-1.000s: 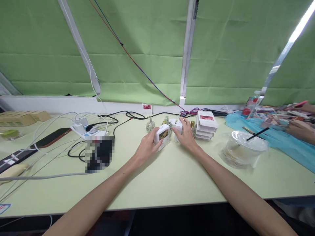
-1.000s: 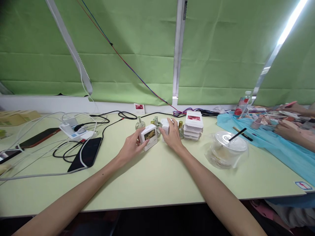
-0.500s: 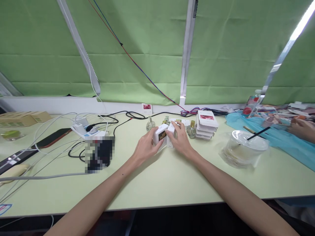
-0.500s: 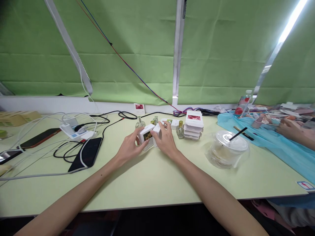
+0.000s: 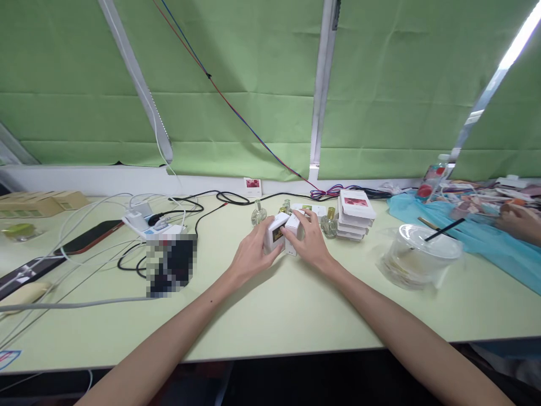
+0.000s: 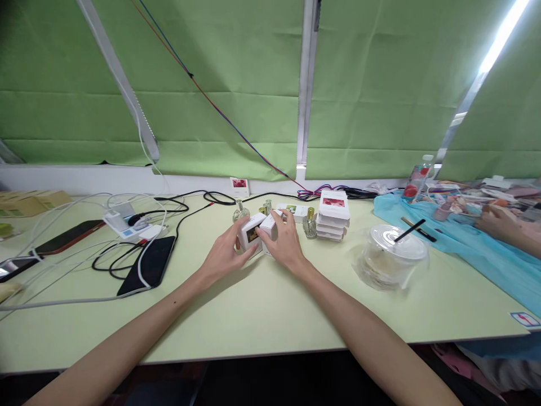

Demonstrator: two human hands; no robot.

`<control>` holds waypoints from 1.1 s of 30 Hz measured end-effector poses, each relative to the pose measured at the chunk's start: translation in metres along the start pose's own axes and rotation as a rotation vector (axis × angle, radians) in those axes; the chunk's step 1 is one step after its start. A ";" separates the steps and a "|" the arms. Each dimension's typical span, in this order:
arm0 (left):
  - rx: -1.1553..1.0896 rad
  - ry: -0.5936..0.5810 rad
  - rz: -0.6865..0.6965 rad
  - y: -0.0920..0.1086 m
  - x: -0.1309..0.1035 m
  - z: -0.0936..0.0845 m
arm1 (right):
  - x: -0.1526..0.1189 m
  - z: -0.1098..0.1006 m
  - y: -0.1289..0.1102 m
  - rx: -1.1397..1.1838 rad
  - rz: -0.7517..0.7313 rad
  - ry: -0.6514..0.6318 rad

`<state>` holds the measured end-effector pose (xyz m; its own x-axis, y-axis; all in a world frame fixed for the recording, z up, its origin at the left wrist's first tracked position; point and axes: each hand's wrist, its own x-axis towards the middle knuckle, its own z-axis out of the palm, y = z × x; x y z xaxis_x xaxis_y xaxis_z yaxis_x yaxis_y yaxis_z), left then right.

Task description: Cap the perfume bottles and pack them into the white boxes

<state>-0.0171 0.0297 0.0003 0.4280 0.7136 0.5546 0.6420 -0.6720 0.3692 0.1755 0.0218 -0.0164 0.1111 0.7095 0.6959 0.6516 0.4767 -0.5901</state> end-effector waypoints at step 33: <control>-0.107 -0.098 -0.250 -0.013 0.014 -0.023 | -0.001 -0.008 -0.018 0.413 0.083 -0.150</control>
<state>-0.0344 0.0441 0.0202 0.3277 0.8719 0.3640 0.6666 -0.4864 0.5649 0.1700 0.0087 -0.0034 0.0199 0.8069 0.5903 0.2873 0.5609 -0.7764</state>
